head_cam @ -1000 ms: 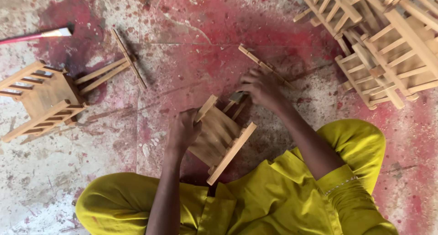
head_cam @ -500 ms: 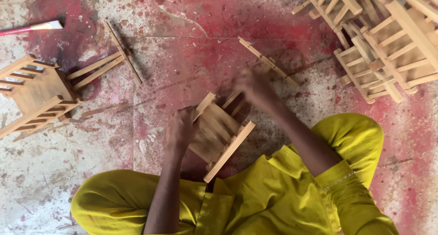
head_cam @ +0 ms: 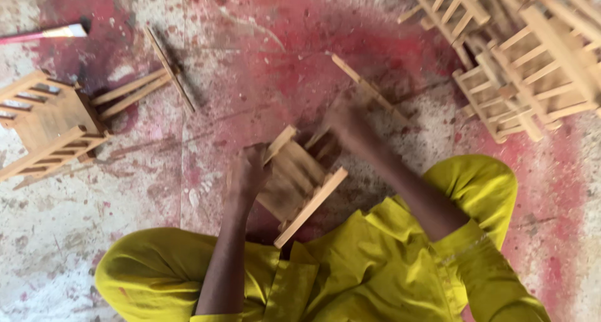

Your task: The person sits on the floor and sands small wooden chair frames with a sanding block, rotating each chair to sand its rails, seat and legs, then sets the finished chair aside and picks up the next one from a pile.

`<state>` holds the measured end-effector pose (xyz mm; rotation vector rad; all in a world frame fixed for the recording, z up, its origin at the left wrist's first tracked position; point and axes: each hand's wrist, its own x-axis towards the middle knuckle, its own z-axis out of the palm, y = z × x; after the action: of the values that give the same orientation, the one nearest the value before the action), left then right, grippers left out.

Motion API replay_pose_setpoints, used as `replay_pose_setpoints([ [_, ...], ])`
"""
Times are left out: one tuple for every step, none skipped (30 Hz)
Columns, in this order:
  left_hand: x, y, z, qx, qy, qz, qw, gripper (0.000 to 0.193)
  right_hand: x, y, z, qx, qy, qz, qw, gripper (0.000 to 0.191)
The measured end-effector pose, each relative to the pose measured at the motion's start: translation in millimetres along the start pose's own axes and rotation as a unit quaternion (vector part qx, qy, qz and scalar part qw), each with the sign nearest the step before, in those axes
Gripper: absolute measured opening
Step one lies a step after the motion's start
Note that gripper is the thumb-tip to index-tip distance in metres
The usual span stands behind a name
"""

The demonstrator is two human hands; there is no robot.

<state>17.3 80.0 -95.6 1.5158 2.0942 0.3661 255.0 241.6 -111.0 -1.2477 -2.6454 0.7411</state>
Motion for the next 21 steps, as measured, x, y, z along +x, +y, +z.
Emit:
replay_pose_setpoints([
  [0, 0, 0, 0.0, 0.016, 0.017, 1.0, 0.023, -1, 2, 0, -0.017, 0.046, -0.111, 0.993, 0.023],
  [-2, -1, -1, -0.003, 0.002, -0.009, 1.0, 0.022, -2, 5, 1, -0.031, 0.089, -0.217, 0.972, 0.027],
  [-3, -1, -1, -0.005, -0.015, -0.036, 0.999, 0.021, -2, 7, 2, -0.008, 0.129, -0.19, 0.973, 0.023],
  [-4, -1, 0, -0.009, -0.035, -0.065, 0.997, 0.02, -2, 9, 4, 0.015, 0.167, -0.16, 0.973, 0.02],
  [-5, -1, 1, -0.004, -0.025, -0.054, 0.998, 0.018, -2, 11, 5, 0.035, 0.203, -0.132, 0.97, 0.017],
  [-6, -2, 2, -0.003, -0.01, -0.044, 0.999, 0.017, -2, 12, 7, 0.005, 0.171, -0.135, 0.976, 0.013],
  [-4, -2, 3, 0.0, 0.01, -0.03, 0.999, 0.016, -1, 12, 8, -0.028, 0.144, -0.139, 0.979, 0.01],
  [-2, -3, 5, 0.004, 0.014, -0.016, 1.0, 0.017, -1, 10, 7, -0.062, 0.118, -0.144, 0.981, 0.006],
  [-2, -4, 6, 0.01, 0.017, -0.001, 1.0, 0.018, -1, 10, 5, -0.071, 0.1, -0.09, 0.988, 0.009],
  [-1, -5, 6, 0.019, 0.018, 0.013, 1.0, 0.019, -2, 10, 4, -0.077, 0.083, -0.033, 0.993, 0.011],
  [0, -6, 6, 0.014, 0.015, 0.001, 1.0, 0.019, -3, 12, 1, -0.08, 0.06, 0.025, 0.995, 0.014],
  [0, -6, 7, 0.008, 0.011, -0.011, 1.0, 0.019, -6, 15, -3, -0.07, 0.091, -0.022, 0.993, 0.02],
  [0, -6, 6, 0.002, 0.007, -0.021, 1.0, 0.02, -9, 18, -9, -0.062, 0.123, -0.068, 0.988, 0.029],
  [0, -6, 6, 0.01, 0.001, -0.019, 1.0, 0.02, -13, 22, -16, -0.057, 0.156, -0.115, 0.979, 0.04],
  [0, -6, 5, 0.016, -0.001, -0.015, 1.0, 0.021, -17, 26, -23, -0.051, 0.156, -0.102, 0.981, 0.039],
  [-1, -5, 5, 0.021, -0.004, -0.014, 1.0, 0.022, -21, 30, -29, -0.044, 0.153, -0.089, 0.983, 0.039],
  [-1, -4, 4, 0.009, 0.009, -0.005, 1.0, 0.022, -24, 33, -34, -0.033, 0.149, -0.075, 0.985, 0.038],
  [-2, -3, 3, -0.002, 0.022, 0.003, 1.0, 0.023, -27, 36, -37, -0.089, 0.146, -0.101, 0.98, 0.039],
  [-2, -2, 3, -0.011, 0.033, 0.013, 0.999, 0.025, -29, 36, -37, -0.143, 0.144, -0.124, 0.971, 0.04],
  [-3, -1, 2, -0.011, 0.028, 0.007, 1.0, 0.026, -31, 36, -37, -0.198, 0.143, -0.145, 0.959, 0.041],
  [-3, 0, 2, -0.011, 0.024, 0.002, 1.0, 0.027, -31, 35, -34, -0.199, 0.141, -0.139, 0.96, 0.039],
])
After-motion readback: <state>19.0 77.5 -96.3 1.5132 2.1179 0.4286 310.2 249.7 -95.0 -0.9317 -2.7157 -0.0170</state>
